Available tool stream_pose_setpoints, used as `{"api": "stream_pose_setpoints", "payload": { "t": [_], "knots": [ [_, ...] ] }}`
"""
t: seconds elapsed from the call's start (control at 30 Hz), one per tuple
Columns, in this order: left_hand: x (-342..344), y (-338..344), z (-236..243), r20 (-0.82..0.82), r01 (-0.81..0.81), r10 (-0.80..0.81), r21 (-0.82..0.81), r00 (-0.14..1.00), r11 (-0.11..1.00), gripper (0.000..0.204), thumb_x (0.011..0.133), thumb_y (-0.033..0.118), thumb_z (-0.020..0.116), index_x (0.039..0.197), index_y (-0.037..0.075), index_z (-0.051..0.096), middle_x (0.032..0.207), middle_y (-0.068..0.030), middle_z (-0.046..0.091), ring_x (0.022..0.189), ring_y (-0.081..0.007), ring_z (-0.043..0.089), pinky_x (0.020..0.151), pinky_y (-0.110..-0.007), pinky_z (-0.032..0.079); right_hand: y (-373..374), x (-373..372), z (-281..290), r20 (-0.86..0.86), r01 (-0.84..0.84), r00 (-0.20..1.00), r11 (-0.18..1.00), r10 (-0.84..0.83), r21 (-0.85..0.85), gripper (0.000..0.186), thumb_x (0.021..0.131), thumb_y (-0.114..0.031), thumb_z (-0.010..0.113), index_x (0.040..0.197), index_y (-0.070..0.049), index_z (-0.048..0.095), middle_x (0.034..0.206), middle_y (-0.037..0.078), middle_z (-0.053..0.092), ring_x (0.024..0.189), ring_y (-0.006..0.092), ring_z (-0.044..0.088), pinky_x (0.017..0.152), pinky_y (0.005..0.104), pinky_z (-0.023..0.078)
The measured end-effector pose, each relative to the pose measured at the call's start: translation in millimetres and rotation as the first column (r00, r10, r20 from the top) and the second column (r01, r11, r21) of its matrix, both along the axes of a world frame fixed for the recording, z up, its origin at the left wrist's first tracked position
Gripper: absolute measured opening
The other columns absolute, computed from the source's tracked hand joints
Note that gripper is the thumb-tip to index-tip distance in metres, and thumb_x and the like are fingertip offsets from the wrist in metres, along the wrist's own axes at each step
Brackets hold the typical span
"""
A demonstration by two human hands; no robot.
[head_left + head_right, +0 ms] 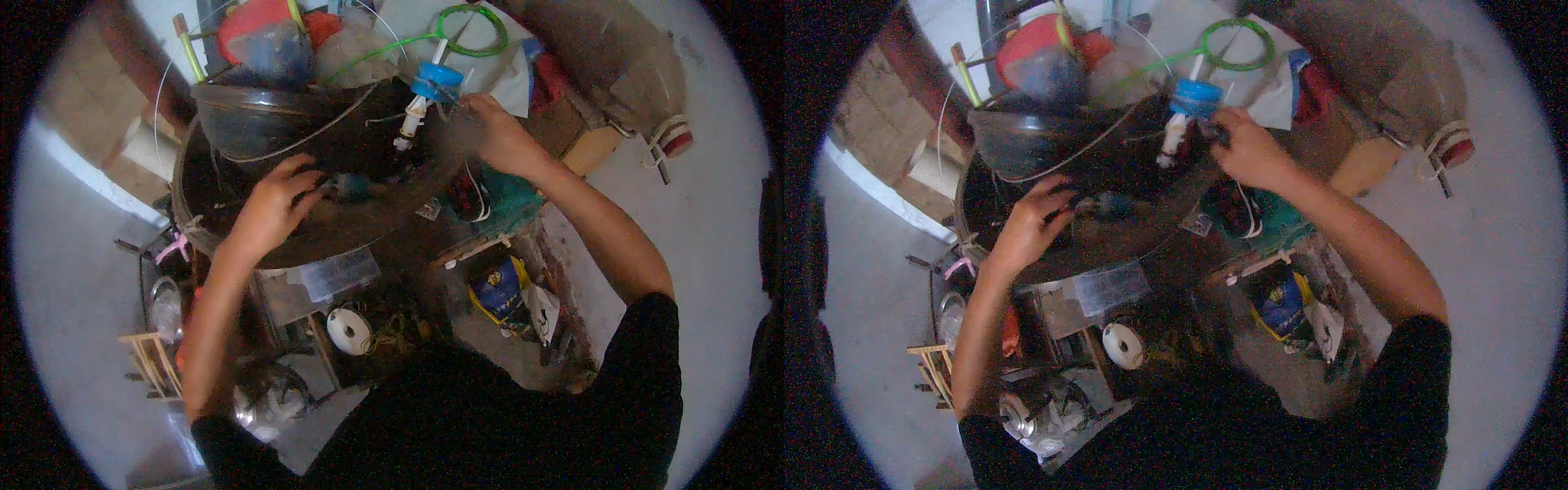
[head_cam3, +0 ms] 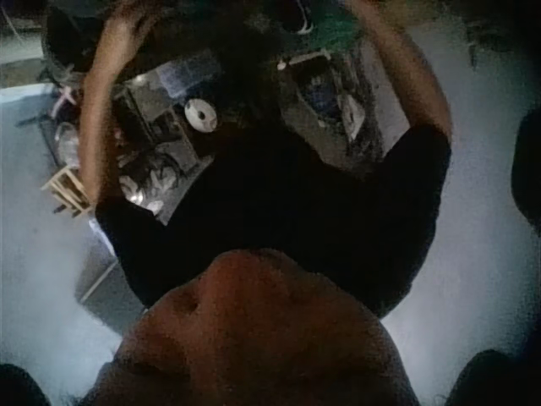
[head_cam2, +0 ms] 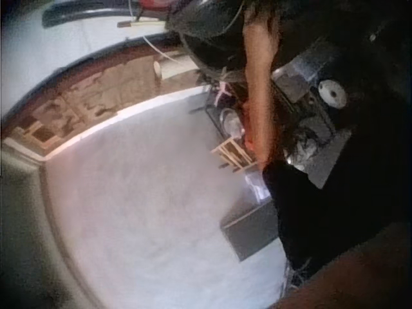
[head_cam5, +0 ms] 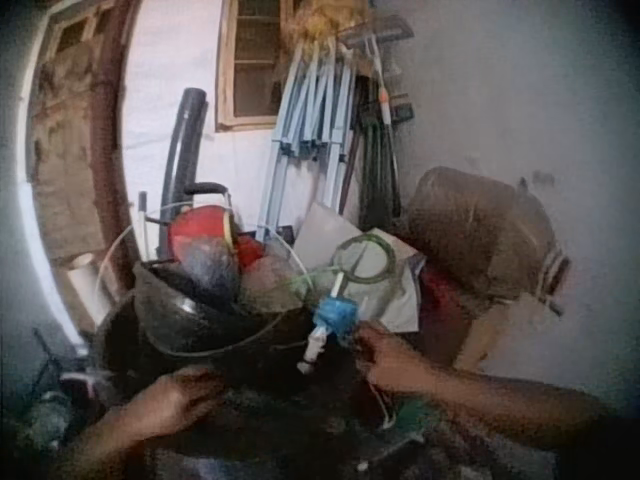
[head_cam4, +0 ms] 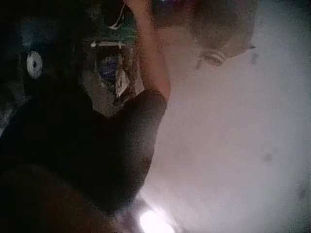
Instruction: The person sits cross-legged on a chair and uses a screwdriver to adjust screws on a small white electrical component. They then walk to a storage area, retrieve a black cable with pliers, and return to the table to connect the cable to the component.
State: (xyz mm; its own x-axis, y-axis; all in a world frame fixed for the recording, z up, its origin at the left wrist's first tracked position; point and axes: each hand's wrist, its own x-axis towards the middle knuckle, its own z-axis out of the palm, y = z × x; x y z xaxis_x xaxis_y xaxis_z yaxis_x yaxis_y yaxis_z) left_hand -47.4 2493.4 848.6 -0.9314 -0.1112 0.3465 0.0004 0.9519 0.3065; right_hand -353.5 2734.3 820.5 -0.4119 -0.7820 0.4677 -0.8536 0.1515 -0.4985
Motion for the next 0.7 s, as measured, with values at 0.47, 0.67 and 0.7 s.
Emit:
{"api": "stream_pose_setpoints", "payload": {
  "t": [0.47, 0.67, 0.7],
  "knots": [
    [-41.5, 28.7, 11.8, 0.176, -0.051, 0.067, -0.092, 0.982, 0.994, 0.029, 0.087, 0.012, 0.073, 0.115, 0.003, 0.07, 0.13, -0.0195, 0.063, 0.123, -0.0372, 0.059, 0.108, -0.045, 0.046, 12.8, -27.6, -28.8, 0.044, -0.12, 0.993, 0.978, 0.114, 0.171, 0.035, 0.09, -0.013, 0.065, 0.123, 0.0, 0.059, 0.125, 0.023, 0.06, 0.118, 0.0431, 0.058, 0.104, 0.0481, 0.047],
    [-121.7, 71.1, -46.0, 0.036, 0.023, -0.027, 0.108, 0.999, 0.994, 0.036, 0.095, 0.019, 0.066, 0.127, 0.003, 0.064, 0.131, -0.0223, 0.062, 0.12, -0.0393, 0.06, 0.104, -0.048, 0.047, 17.3, -9.4, -22.9, -0.121, -0.051, 0.99, 0.991, 0.066, 0.126, 0.039, 0.084, -0.004, 0.07, 0.122, -0.002, 0.061, 0.12, 0.022, 0.062, 0.115, 0.0409, 0.06, 0.101, 0.0453, 0.049],
    [-131.4, 76.4, -48.0, 0.065, 0.021, -0.033, 0.172, 0.997, 0.985, 0.035, 0.096, 0.02, 0.064, 0.127, 0.003, 0.064, 0.13, -0.0216, 0.062, 0.119, -0.0395, 0.06, 0.103, -0.048, 0.047, 23.0, -15.7, -22.8, -0.118, -0.054, 0.991, 0.995, 0.064, 0.085, 0.044, 0.084, -0.003, 0.071, 0.126, -0.002, 0.059, 0.119, 0.022, 0.063, 0.113, 0.0395, 0.062, 0.1, 0.0424, 0.049]
  ]
}}
